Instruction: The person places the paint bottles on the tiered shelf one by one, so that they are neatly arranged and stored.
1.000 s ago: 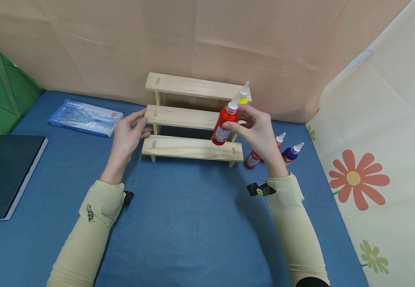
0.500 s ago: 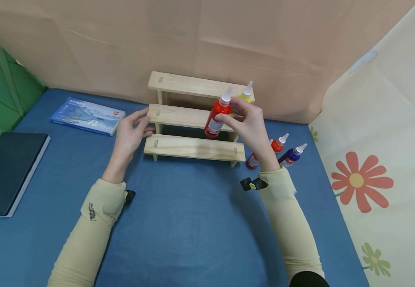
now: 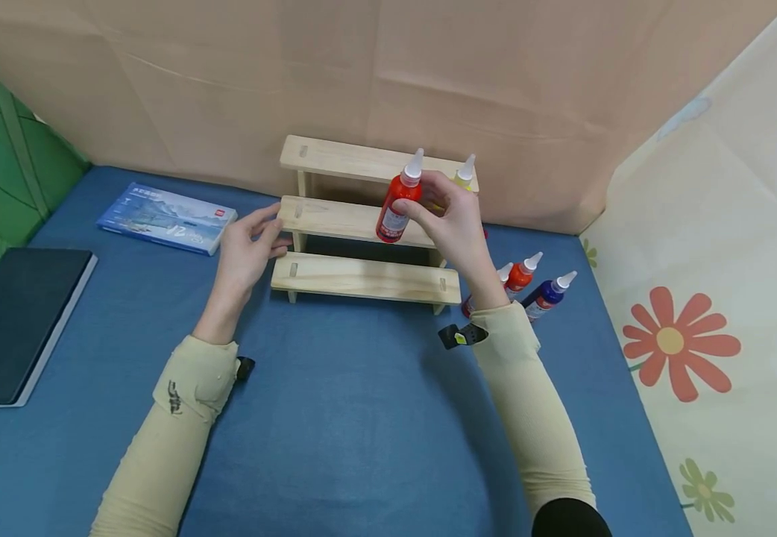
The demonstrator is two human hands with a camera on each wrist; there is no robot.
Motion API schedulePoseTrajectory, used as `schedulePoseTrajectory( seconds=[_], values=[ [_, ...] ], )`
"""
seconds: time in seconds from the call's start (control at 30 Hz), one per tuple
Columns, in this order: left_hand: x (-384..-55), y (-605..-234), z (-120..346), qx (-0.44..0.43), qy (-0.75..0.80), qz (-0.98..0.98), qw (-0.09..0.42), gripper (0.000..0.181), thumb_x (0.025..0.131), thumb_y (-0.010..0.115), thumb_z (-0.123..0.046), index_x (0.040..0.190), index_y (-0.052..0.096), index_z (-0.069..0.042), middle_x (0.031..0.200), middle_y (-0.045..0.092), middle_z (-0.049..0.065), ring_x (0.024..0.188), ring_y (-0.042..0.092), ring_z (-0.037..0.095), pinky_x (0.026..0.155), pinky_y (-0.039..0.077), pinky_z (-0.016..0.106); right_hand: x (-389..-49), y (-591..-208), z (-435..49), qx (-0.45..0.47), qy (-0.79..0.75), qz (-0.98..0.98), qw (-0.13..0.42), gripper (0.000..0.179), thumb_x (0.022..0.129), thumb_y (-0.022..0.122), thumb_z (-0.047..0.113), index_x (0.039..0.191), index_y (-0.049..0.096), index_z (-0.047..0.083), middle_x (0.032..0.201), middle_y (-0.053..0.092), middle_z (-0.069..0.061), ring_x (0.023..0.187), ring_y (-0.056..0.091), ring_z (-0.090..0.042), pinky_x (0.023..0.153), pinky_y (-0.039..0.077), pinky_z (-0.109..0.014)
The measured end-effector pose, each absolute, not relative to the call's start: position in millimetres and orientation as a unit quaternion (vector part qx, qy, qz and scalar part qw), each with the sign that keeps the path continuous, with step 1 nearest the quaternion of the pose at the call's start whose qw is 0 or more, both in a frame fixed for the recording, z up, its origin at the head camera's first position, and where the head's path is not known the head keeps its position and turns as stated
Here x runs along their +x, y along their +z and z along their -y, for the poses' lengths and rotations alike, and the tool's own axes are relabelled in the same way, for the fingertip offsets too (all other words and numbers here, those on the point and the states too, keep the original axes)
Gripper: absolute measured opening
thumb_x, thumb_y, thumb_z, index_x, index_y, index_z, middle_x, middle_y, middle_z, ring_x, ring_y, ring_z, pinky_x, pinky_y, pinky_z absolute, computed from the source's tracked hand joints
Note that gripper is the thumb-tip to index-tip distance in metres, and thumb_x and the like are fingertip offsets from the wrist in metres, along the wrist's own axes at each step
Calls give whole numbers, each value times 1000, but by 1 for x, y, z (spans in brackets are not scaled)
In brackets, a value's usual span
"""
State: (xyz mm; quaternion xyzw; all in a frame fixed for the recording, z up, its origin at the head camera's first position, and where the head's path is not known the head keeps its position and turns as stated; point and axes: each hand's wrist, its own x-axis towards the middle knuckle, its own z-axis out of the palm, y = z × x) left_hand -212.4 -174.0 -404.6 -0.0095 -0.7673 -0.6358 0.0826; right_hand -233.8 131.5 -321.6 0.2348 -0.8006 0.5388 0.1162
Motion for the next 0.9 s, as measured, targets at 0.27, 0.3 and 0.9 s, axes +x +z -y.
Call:
schedulePoseTrajectory(
  seconds=[0.27,0.3,0.9],
  values=[
    [-212,-405,174,-11,-636,767,84,45,115,53,-15,158,50,0,144,61,27,114,70,47,86,64,23,-238,-327,-124,223,537,806,114,46,98,81,10,140,65,-2,133,71,-14,121,69,-25,108,57,-33],
    [-212,-405,174,-10,-637,766,84,45,115,53,-14,158,50,0,144,61,27,114,70,47,86,64,23,-239,-327,-123,221,538,806,113,46,98,81,10,140,66,-2,133,71,-14,122,69,-24,108,57,-33],
    [-212,-405,173,-6,-622,778,93,44,115,54,-15,156,53,0,142,64,27,109,74,39,85,64,22,-251,-339,-109,217,526,816,104,49,98,81,13,141,65,-2,134,71,-14,120,69,-26,107,57,-31]
  ],
)
